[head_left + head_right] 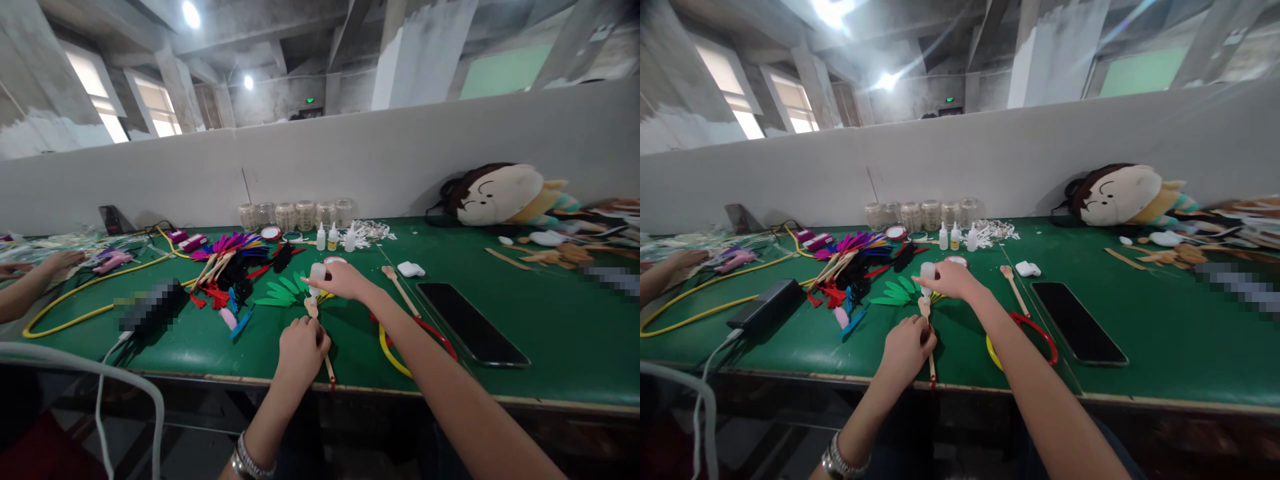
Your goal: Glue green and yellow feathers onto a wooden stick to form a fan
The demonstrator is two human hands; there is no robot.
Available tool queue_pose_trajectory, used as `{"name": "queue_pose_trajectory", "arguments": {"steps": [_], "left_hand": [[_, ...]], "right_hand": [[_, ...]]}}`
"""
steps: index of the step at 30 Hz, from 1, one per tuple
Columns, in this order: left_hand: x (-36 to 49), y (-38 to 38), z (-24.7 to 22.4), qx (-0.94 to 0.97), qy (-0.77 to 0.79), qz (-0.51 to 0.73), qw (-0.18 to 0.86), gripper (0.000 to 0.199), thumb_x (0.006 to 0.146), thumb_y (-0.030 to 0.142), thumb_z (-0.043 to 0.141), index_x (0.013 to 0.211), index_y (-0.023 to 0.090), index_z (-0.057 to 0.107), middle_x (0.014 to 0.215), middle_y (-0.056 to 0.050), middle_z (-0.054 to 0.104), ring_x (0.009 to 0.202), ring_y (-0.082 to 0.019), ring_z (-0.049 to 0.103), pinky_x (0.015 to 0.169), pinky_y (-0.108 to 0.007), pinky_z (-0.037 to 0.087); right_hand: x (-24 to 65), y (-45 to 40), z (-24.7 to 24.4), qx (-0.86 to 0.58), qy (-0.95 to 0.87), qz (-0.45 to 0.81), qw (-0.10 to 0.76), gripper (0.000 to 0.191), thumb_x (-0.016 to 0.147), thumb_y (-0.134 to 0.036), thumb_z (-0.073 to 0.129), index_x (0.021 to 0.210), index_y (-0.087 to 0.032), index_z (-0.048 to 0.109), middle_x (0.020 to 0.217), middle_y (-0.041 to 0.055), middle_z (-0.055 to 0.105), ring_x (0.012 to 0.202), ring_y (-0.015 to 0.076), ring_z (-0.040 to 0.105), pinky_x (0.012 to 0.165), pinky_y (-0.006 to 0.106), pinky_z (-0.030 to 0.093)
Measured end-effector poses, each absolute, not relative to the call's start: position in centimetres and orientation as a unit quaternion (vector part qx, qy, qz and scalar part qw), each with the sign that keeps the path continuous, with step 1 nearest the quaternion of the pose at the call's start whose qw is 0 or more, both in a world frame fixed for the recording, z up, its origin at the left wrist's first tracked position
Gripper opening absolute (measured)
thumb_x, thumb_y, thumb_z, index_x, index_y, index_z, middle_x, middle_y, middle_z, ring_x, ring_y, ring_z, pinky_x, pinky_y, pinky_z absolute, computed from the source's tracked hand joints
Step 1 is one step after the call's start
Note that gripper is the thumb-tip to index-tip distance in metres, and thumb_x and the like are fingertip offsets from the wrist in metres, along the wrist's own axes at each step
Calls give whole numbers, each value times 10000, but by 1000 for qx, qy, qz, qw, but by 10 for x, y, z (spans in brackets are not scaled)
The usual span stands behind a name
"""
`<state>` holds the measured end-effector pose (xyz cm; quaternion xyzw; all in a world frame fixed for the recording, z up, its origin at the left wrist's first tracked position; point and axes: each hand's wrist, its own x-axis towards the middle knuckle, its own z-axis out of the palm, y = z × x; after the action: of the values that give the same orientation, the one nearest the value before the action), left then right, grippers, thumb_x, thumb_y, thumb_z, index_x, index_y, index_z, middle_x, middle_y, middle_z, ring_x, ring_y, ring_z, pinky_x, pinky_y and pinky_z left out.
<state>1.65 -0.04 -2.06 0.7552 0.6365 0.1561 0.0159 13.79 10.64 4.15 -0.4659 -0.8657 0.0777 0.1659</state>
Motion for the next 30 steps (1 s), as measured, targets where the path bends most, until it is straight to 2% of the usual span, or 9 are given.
{"name": "queue_pose_trajectory", "arguments": {"steps": [6,14,21,30], "left_hand": [[16,0,-20,756,637,152,24,150,815,251,436,756,190,560,765,-25,591,767,-159,552,628,-265,358],[18,0,-21,755,636,156,15,148,809,251,440,753,192,564,760,-21,593,755,-160,554,613,-267,355],[18,0,-19,750,644,147,30,167,819,252,424,760,190,567,773,-32,597,780,-161,552,636,-261,354],[18,0,-20,758,632,160,22,154,806,241,433,751,191,567,760,-29,594,750,-159,551,602,-257,347]], "right_hand": [[135,104,42,-452,-873,100,153,533,736,-661,364,536,-171,429,505,9,460,449,95,350,453,246,171],[139,106,42,-456,-871,54,176,554,738,-676,345,535,-169,437,547,20,477,473,98,357,464,239,193],[142,107,42,-462,-871,15,163,552,737,-673,353,535,-167,444,554,25,480,468,98,362,466,239,189],[137,107,42,-447,-880,26,160,544,747,-649,366,510,-165,436,533,32,482,476,102,364,488,250,199]]}}
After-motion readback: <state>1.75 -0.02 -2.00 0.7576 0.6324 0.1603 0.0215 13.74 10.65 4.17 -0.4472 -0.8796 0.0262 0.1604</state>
